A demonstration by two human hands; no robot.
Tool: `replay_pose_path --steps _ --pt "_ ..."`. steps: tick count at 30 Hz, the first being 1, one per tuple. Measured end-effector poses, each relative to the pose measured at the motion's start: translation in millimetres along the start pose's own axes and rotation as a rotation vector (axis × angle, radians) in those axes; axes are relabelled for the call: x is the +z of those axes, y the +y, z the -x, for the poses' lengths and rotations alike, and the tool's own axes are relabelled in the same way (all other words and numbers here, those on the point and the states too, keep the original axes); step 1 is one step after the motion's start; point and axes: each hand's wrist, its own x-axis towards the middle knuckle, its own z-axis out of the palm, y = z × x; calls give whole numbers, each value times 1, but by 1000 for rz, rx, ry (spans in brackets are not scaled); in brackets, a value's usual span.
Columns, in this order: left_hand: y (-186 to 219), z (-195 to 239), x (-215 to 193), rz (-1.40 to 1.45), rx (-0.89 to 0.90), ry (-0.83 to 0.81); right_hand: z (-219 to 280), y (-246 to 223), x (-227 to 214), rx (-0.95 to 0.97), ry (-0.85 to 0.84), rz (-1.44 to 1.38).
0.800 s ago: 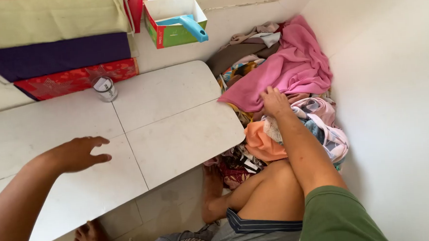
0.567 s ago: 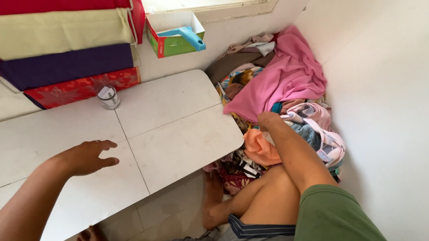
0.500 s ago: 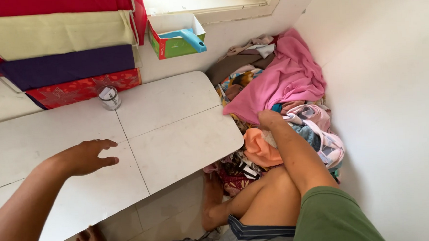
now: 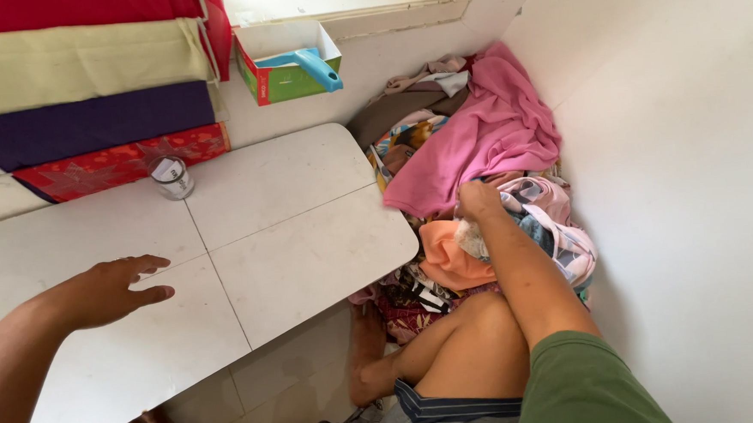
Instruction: The person picks up a pink cloth from a pile, unfolds it, and lays it flat on a white table. They smooth the fabric with their hands and then use a lint roller to clean the surface. Finally, the person folds the cloth neatly on the table.
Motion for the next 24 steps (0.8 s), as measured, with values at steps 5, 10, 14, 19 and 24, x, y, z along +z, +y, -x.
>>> replay_pose_path --steps 5,10,14,19,24 --pt "13 -6 3 -21 15 -37 11 -7 -34 124 35 -229" --pt "29 -10 -1 -49 53 -71 -5 0 -12 -109 236 -500" --pt "54 3 -8 -15 133 -30 7 -12 -29 -12 107 -622" --pt "81 -6 -2 -61 221 -73 -1 1 -15 125 54 -249" --pt "97 -14 2 -157 170 -219 -19 37 24 54 428 226"
